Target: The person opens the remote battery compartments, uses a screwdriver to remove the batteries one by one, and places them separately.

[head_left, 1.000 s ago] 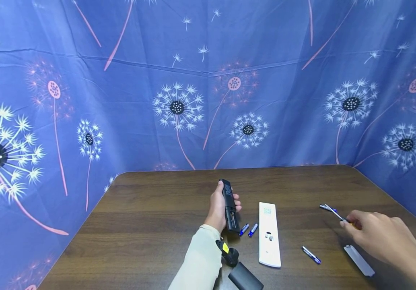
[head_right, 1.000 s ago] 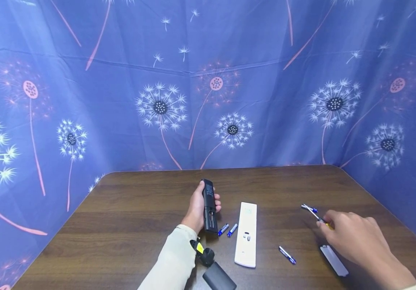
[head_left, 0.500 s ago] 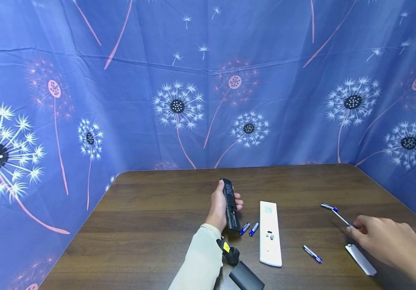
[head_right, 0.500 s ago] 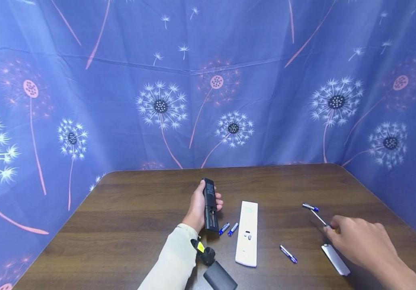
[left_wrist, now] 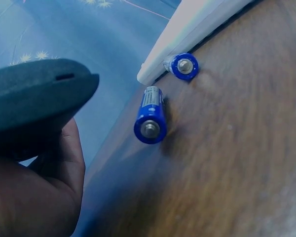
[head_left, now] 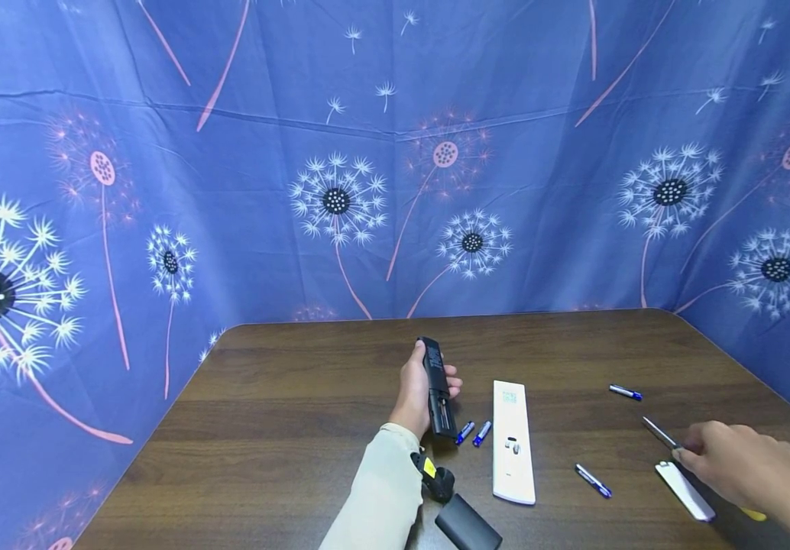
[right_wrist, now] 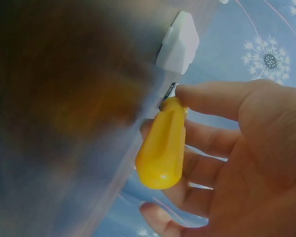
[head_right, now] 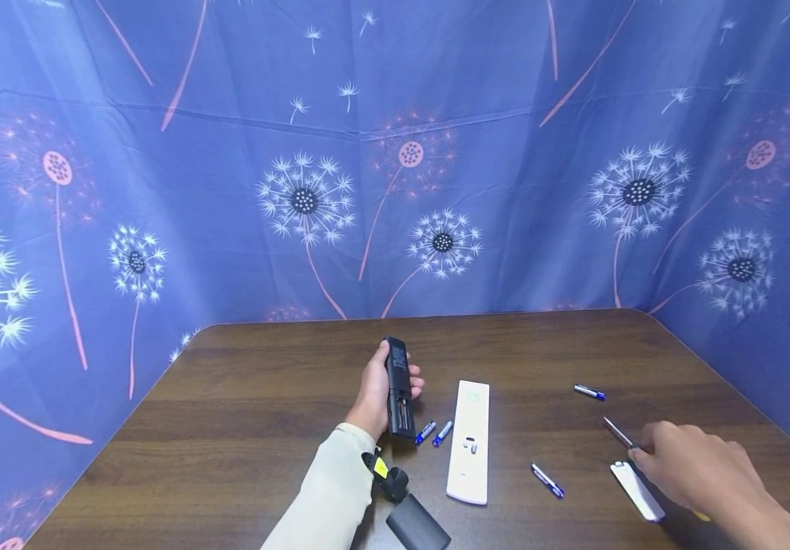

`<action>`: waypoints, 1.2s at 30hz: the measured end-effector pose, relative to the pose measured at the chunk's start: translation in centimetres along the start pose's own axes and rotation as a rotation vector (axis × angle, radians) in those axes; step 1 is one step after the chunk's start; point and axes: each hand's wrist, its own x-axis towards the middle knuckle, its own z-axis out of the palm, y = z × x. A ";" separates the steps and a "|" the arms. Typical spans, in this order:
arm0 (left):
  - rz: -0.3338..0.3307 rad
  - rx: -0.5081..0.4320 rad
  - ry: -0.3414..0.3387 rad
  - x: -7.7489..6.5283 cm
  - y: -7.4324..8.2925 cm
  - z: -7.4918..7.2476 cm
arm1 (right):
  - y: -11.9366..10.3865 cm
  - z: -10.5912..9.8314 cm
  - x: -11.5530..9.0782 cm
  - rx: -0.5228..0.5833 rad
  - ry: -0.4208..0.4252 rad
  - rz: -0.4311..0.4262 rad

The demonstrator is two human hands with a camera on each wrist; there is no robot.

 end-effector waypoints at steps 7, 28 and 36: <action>0.004 0.012 -0.008 -0.2 -0.1 0.0 | 0.6 0.3 0.1 0.006 -0.040 0.011; 0.059 0.044 -0.040 -0.6 0.1 0.8 | -1.9 -1.2 -0.5 0.046 -0.056 0.038; 0.078 0.133 0.004 -1.3 0.2 1.2 | -3.3 -1.7 -1.4 0.060 0.071 -0.043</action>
